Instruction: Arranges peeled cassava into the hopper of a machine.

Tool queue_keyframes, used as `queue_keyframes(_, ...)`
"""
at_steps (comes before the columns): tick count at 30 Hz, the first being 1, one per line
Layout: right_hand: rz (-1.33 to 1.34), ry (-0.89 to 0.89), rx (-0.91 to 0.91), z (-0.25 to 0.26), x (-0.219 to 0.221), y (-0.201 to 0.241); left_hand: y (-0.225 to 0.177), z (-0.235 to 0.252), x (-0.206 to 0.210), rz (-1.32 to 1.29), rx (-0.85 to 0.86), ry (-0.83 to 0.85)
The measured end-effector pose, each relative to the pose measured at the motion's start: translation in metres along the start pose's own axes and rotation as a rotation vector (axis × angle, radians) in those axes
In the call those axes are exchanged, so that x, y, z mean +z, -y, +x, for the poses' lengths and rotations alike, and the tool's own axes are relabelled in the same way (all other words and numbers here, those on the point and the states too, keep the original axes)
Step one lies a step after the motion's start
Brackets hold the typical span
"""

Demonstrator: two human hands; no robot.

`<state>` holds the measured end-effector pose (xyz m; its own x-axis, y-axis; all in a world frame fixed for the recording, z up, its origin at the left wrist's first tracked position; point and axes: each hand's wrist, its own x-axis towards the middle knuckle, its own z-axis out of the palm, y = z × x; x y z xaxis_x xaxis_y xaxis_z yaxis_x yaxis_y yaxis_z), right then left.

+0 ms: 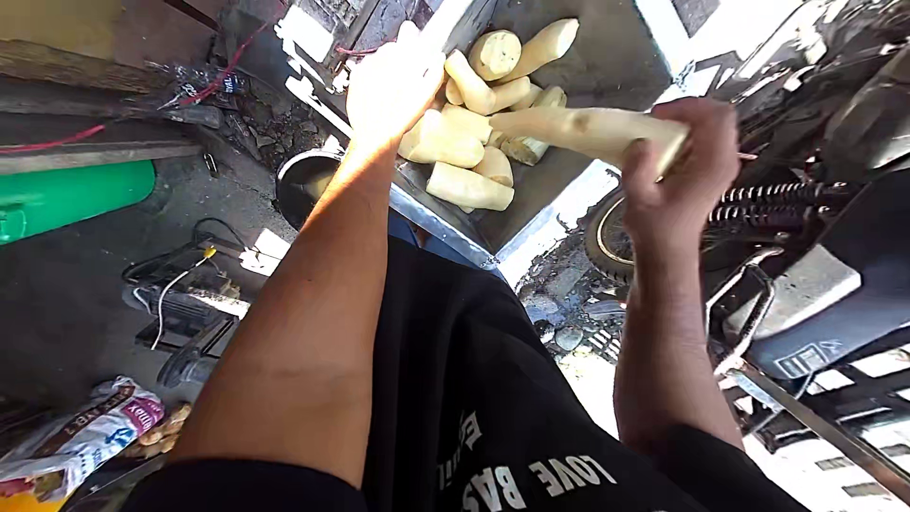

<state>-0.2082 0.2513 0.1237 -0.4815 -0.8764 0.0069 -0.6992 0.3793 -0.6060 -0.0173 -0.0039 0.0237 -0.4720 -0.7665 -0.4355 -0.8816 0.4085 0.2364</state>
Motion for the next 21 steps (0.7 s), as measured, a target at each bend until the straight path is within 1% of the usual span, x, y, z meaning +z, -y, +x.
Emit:
queue_keyframes(2, -0.150, 0.052, -0.115, 0.003, 0.046, 0.010, -0.001, -0.001, 0.000, 0.007, -0.023, 0.004)
queue_keyframes(4, -0.189, 0.054, -0.176, 0.011, 0.086, 0.011, -0.001, -0.001, 0.000, 0.012, -0.028, -0.004)
queue_keyframes(6, -0.207, 0.047, -0.202, 0.021, 0.112, 0.013, -0.001, -0.001, -0.001, 0.011, -0.023, 0.001)
queue_keyframes(10, -0.315, 0.075, -0.208, 0.035, 0.146, 0.013, 0.000, 0.000, 0.000, -0.001, -0.011, 0.002)
queue_keyframes(15, -0.400, 0.139, -0.291, 0.035, 0.165, 0.021, 0.006, 0.001, 0.004, -0.053, 0.017, -0.027)
queue_keyframes(19, -0.419, 0.075, -0.272, 0.041, 0.161, 0.020, 0.006, 0.003, 0.005, -0.061, 0.025, -0.040)
queue_keyframes(21, -0.454, 0.090, -0.274, 0.049, 0.165, 0.017, 0.007, 0.001, 0.006, -0.067, 0.040, -0.040)
